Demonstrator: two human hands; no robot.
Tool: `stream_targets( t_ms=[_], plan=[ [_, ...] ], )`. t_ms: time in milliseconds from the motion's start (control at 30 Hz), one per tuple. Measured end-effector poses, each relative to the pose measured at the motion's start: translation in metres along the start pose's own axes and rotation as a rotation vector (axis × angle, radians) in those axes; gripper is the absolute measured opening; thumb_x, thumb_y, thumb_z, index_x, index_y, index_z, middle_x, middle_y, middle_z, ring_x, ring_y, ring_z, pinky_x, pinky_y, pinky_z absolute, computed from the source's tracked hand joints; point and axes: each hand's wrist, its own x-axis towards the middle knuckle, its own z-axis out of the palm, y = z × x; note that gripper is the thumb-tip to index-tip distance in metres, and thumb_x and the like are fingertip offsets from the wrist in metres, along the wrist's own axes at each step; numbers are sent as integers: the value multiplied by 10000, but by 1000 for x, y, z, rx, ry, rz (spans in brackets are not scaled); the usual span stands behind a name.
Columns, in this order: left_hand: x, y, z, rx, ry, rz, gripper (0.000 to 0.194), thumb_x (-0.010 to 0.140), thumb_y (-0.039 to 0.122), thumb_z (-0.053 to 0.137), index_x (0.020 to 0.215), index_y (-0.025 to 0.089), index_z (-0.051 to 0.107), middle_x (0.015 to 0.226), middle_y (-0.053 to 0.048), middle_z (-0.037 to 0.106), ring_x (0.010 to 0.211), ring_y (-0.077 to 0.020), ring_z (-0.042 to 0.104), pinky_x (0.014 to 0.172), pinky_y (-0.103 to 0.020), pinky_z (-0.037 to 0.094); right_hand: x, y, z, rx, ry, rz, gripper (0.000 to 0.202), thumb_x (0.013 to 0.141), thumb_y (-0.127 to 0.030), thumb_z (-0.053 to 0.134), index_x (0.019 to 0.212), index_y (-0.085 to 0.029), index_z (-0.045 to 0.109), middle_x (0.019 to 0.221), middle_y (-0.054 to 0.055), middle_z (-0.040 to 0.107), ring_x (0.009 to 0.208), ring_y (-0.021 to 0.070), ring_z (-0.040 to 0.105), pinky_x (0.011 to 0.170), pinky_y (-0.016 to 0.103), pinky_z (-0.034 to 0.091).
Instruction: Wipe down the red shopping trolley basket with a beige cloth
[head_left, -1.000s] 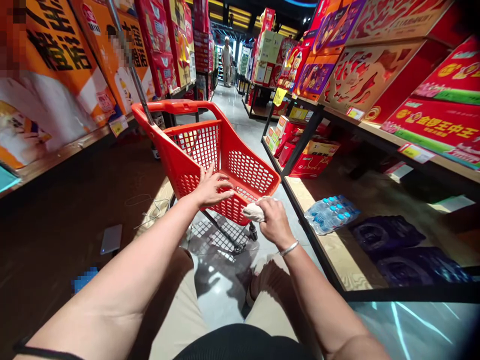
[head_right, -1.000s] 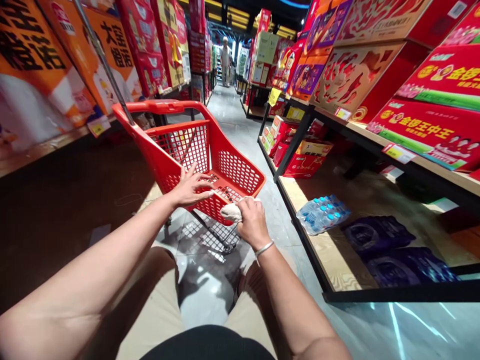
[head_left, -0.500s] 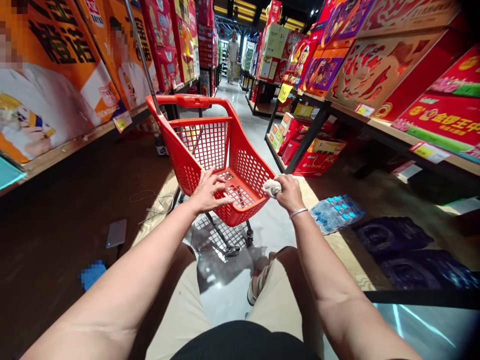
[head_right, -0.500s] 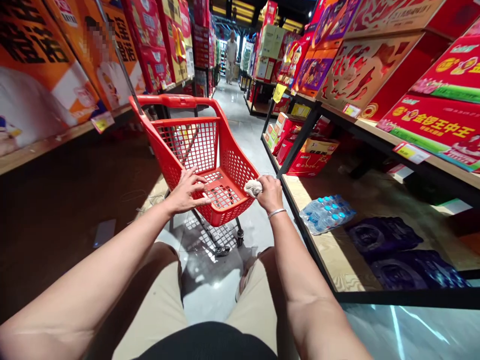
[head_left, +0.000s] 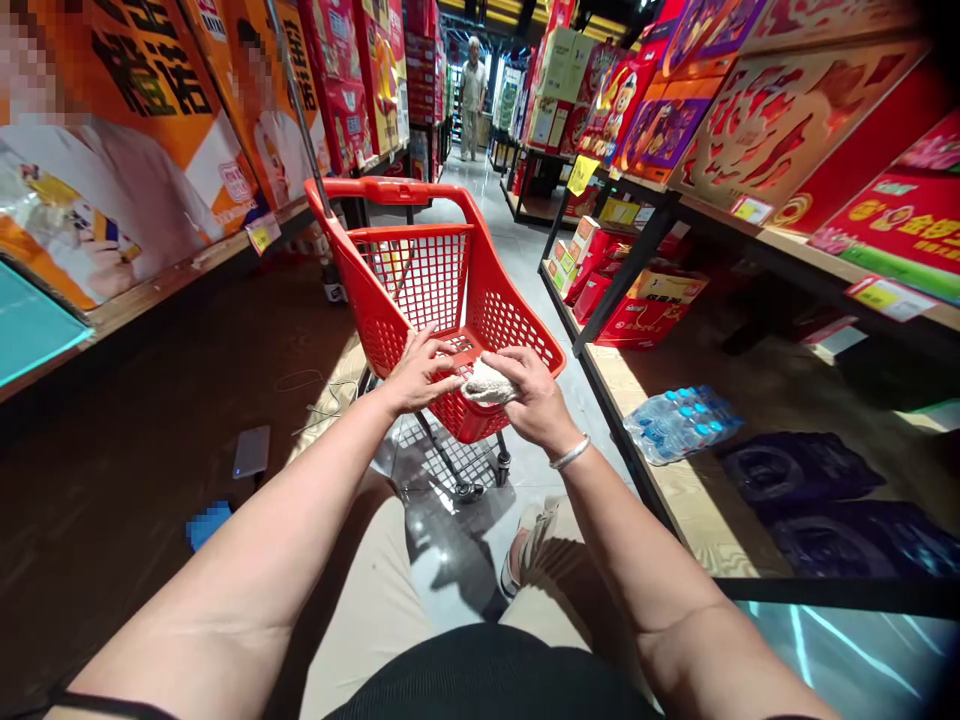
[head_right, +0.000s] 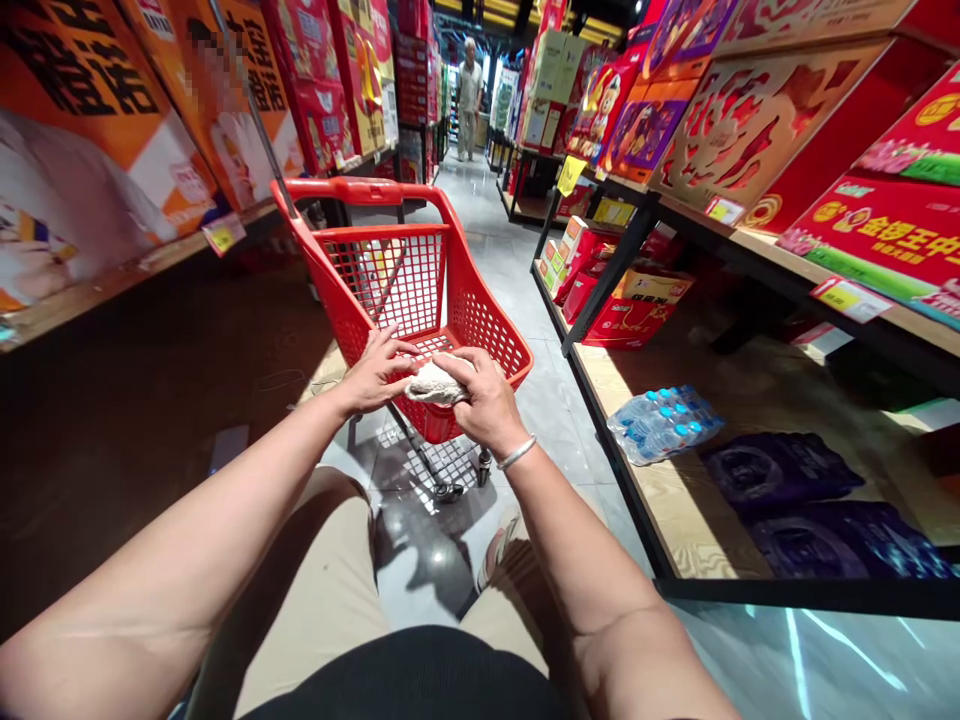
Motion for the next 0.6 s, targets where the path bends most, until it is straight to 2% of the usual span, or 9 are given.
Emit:
stream_targets(
  t_ms=[67, 167, 233, 300, 467, 533, 600],
  plan=[
    [0, -1, 1, -3, 4, 1, 273, 903, 469, 602, 998, 272, 766, 1269, -52, 648, 1543, -356, 166, 1239, -666, 31, -13, -2, 19, -118, 18, 6, 590, 834, -114, 600, 1370, -361, 611, 1428, 46, 508, 1311, 258, 455, 1110, 446, 379],
    [-1, 0, 2, -16, 11, -7, 273, 912, 467, 590, 997, 281, 770, 1246, -44, 651, 1545, -351, 156, 1240, -662, 7, -48, -6, 60, -310, -29, 40, 515, 896, -172, 592, 1308, -479, 630, 1460, -11, 523, 1404, 323, 324, 1154, 583, 264],
    [-1, 1, 2, -30, 11, -6, 279, 911, 477, 595, 1003, 282, 772, 1223, -46, 652, 1542, -351, 166, 1242, -654, 0, -69, -6, 87, -368, -46, 108, 535, 938, -181, 541, 1353, -515, 580, 1455, -6, 542, 1406, 339, 299, 1131, 624, 244],
    [-1, 2, 1, -39, 11, -5, 289, 909, 488, 597, 1004, 280, 772, 1194, -49, 654, 1537, -349, 183, 1247, -643, 13, -82, -2, 105, -373, -78, 165, 557, 965, -185, 493, 1409, -519, 524, 1455, 15, 546, 1387, 350, 306, 1106, 640, 246],
    [0, 3, -1, -36, 20, -22, 304, 892, 509, 604, 947, 259, 769, 1152, -59, 658, 1520, -351, 221, 1249, -638, 42, -89, 13, 120, -349, -108, 127, 599, 964, -173, 483, 1461, -507, 464, 1425, 40, 566, 1345, 349, 347, 1083, 642, 272],
    [0, 2, 0, -33, 22, -25, 303, 886, 508, 604, 937, 258, 767, 1153, -61, 658, 1521, -351, 218, 1250, -639, 32, -95, 19, 127, -355, -135, 83, 598, 957, -166, 491, 1442, -514, 482, 1399, 25, 579, 1316, 320, 382, 1081, 608, 315],
    [0, 2, 1, -36, 27, -26, 302, 883, 504, 602, 928, 253, 764, 1152, -64, 657, 1526, -350, 206, 1250, -637, 28, -104, 25, 138, -373, -216, 57, 563, 945, -157, 512, 1380, -513, 547, 1356, 1, 600, 1256, 281, 431, 1068, 564, 368]
  ],
)
